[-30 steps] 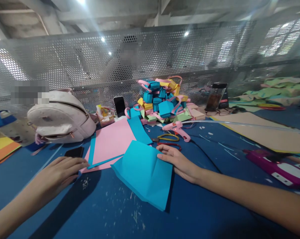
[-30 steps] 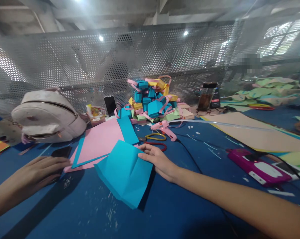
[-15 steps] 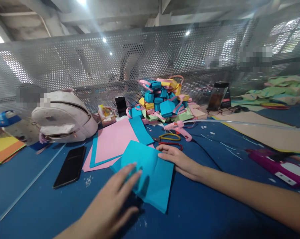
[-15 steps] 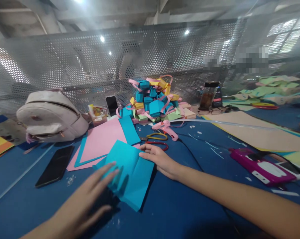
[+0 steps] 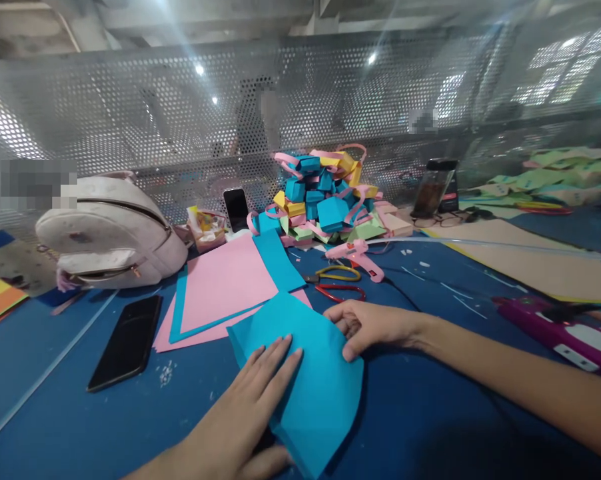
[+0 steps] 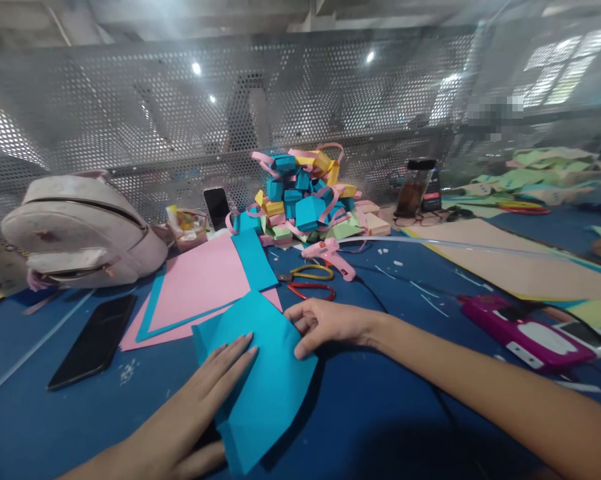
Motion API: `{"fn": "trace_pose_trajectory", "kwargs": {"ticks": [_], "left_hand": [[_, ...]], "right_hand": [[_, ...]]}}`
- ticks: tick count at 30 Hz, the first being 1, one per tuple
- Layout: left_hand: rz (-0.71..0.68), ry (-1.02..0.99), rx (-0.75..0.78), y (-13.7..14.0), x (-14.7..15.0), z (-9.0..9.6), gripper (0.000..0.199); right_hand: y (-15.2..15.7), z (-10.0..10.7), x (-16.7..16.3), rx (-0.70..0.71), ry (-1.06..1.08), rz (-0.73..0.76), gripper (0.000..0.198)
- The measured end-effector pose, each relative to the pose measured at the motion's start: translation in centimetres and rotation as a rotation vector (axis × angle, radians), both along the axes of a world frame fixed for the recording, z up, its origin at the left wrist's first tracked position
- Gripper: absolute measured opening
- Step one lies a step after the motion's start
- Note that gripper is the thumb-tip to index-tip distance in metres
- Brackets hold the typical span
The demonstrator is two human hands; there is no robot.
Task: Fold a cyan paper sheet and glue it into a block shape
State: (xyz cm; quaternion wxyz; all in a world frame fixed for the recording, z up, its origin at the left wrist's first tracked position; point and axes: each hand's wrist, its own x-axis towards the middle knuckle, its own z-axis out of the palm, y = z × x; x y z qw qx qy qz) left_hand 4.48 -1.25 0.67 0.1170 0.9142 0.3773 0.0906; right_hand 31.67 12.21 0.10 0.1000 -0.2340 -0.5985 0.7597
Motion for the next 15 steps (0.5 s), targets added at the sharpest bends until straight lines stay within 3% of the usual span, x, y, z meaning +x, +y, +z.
{"fn": "trace_pose_trajectory", "kwargs": {"ticks": [4,10,15], "left_hand": [[-0.024,-0.046,-0.012,0.1,0.0,0.3,0.102],[0.022,-0.116,-0.075,-0.8,0.7,1.2,0.103],[0.044,-0.171,-0.087,-1.3,1.7,-0.5,0.117]], "right_hand": [[-0.2,-0.2,0.0,-0.021,-0.007,-0.020,0.041],[-1.5,-0.1,-0.4,0.012,-0.024,0.015,0.039],[-2.4,0.1,-0.9,0.095,-0.050,0.022,0.044]]}}
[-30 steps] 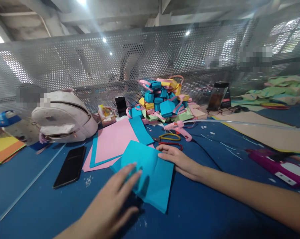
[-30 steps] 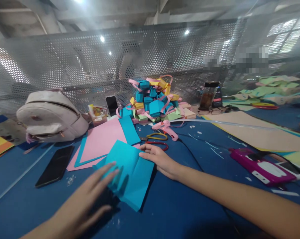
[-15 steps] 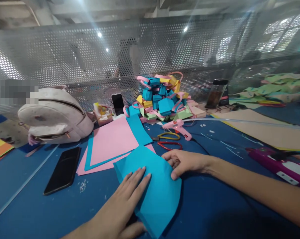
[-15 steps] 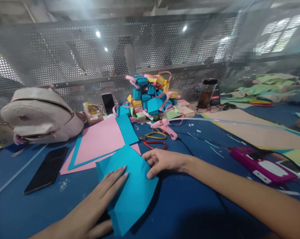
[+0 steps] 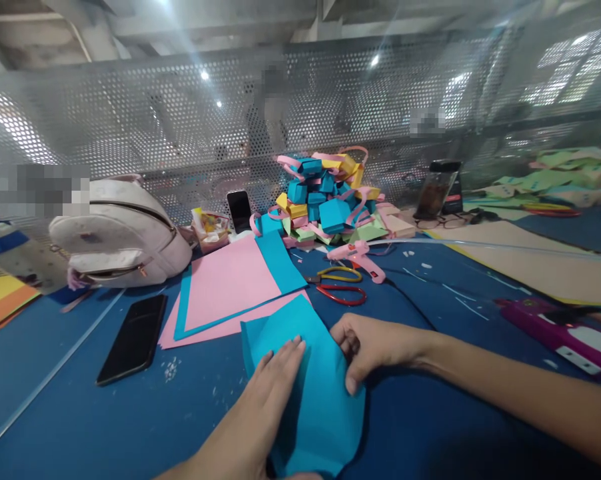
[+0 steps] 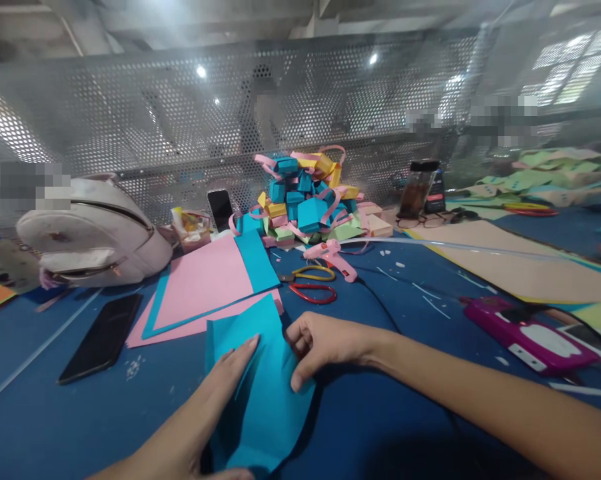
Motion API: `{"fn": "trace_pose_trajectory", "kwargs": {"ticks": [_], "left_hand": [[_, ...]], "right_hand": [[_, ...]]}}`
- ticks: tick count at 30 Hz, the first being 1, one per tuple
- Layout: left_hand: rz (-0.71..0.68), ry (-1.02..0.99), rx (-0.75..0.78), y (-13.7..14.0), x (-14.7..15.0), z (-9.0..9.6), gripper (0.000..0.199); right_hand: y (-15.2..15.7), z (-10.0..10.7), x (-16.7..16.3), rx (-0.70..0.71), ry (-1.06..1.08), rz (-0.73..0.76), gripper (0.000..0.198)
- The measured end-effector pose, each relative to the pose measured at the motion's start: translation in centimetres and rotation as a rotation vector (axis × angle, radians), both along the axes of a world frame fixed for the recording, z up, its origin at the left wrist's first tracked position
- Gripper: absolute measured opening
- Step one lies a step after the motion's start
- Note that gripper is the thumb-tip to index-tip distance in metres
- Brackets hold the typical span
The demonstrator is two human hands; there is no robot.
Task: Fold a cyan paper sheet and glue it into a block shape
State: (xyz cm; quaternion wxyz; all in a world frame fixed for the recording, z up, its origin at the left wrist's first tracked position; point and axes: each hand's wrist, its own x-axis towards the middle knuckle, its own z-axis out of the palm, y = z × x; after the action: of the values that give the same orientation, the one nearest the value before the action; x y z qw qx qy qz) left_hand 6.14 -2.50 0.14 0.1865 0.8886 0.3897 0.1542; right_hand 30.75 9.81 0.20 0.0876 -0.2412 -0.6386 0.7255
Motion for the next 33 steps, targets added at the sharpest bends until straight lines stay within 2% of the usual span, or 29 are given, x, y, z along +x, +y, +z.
{"fn": "trace_pose_trajectory", "kwargs": {"ticks": [4,9,14,21,25,27,30,33], "left_hand": [[0.009,-0.047,0.020,-0.1,1.1,-1.1,0.126],[0.114,-0.089,-0.085,-0.6,2.9,0.1,0.123],[0.158,-0.169,-0.097,-0.7,4.0,0.9,0.112],[0.141,-0.210,-0.037,-0.2,2.7,1.5,0.101],[0.188,-0.270,0.005,1.6,0.7,2.2,0.103],[0.249,-0.282,0.029,2.6,-0.5,2.9,0.095],[0.335,-0.295,0.072,3.4,-2.1,4.2,0.067],[0.514,-0.497,0.206,3.3,-3.0,5.2,0.034]], "right_hand": [[-0.4,-0.1,-0.3,0.044,-0.013,-0.026,0.047],[-1.1,0.0,-0.7,-0.027,0.056,-0.018,0.048],[-2.0,0.0,-1.3,0.073,0.115,-0.068,0.040],[-2.2,-0.3,-1.3,-0.005,0.201,-0.187,0.038],[-1.9,-0.3,-1.3,0.032,0.220,-0.238,0.041],[-1.7,-0.2,-1.3,0.056,0.217,-0.256,0.043],[-1.6,-0.1,-1.3,0.110,0.173,-0.282,0.042],[-1.7,-0.2,-1.3,0.160,0.135,-0.298,0.037]]}}
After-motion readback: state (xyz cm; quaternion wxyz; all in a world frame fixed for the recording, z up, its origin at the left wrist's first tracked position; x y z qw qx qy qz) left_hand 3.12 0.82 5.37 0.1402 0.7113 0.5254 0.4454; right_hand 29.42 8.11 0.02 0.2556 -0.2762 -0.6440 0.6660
